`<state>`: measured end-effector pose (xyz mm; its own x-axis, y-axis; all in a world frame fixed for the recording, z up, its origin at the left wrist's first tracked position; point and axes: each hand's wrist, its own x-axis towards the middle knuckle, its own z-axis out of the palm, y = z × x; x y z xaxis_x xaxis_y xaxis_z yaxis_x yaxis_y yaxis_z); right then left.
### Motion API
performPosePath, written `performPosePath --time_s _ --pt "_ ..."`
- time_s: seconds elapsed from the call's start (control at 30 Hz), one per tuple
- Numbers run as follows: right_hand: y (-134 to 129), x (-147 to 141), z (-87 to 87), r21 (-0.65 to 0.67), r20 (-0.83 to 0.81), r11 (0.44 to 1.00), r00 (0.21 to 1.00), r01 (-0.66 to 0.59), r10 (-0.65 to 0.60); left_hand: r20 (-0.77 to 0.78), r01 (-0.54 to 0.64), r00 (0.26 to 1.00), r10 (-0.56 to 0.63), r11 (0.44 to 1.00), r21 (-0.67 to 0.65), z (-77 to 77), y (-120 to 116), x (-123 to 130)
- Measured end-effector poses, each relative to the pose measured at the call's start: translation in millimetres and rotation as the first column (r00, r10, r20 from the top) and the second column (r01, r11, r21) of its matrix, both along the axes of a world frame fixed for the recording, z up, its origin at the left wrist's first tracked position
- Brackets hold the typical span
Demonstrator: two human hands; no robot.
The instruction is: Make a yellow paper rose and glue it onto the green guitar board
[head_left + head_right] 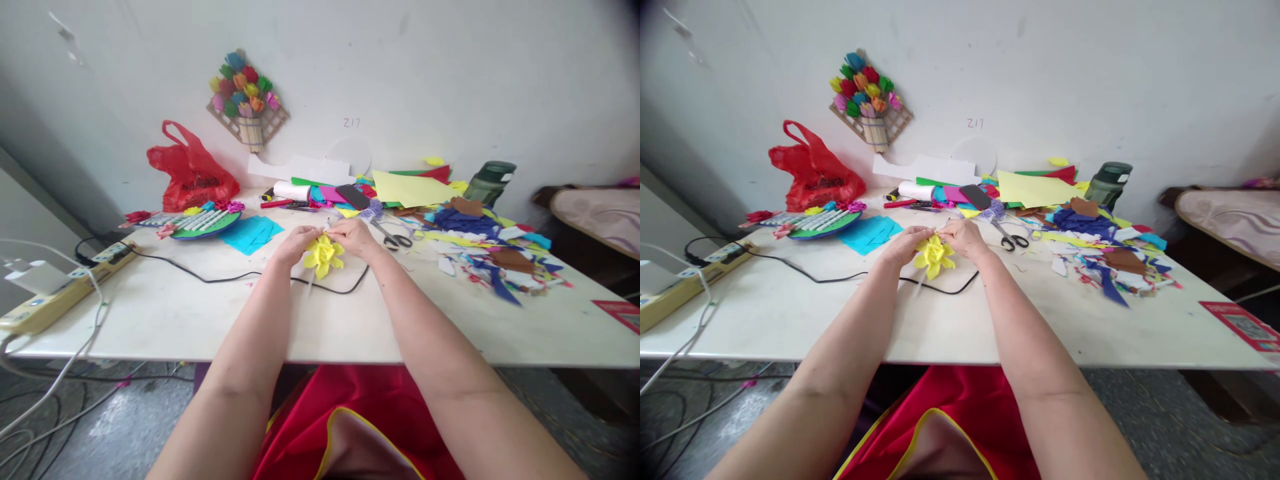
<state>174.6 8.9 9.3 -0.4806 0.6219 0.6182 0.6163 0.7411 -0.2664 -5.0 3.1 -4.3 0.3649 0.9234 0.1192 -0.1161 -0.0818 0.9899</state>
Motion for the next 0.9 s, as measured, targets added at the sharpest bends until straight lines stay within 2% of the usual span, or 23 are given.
performPosePath --time_s 0.17,0.47,0.67,0.9 --pt "-2.4 -2.9 0.4 0.034 0.056 0.998 0.997 0.053 -0.055 -0.023 -0.024 0.999 0.024 1.000 -0.003 1.3 -0.9 0.0" --pt "-4.7 -2.7 1.8 0.052 0.105 0.997 0.993 0.052 -0.058 -0.078 -0.045 0.996 0.047 0.999 0.029 0.4 -1.8 -0.8" --pt "-6.8 -1.2 2.3 0.000 0.029 1.000 0.999 0.026 -0.026 -0.134 -0.035 0.990 0.047 0.996 0.086 2.7 -2.6 -1.3" --pt "-0.4 -0.1 0.1 -0.129 -0.121 0.988 0.990 -0.084 0.068 -0.212 -0.077 0.972 0.103 0.989 0.125 7.3 -7.0 0.1"
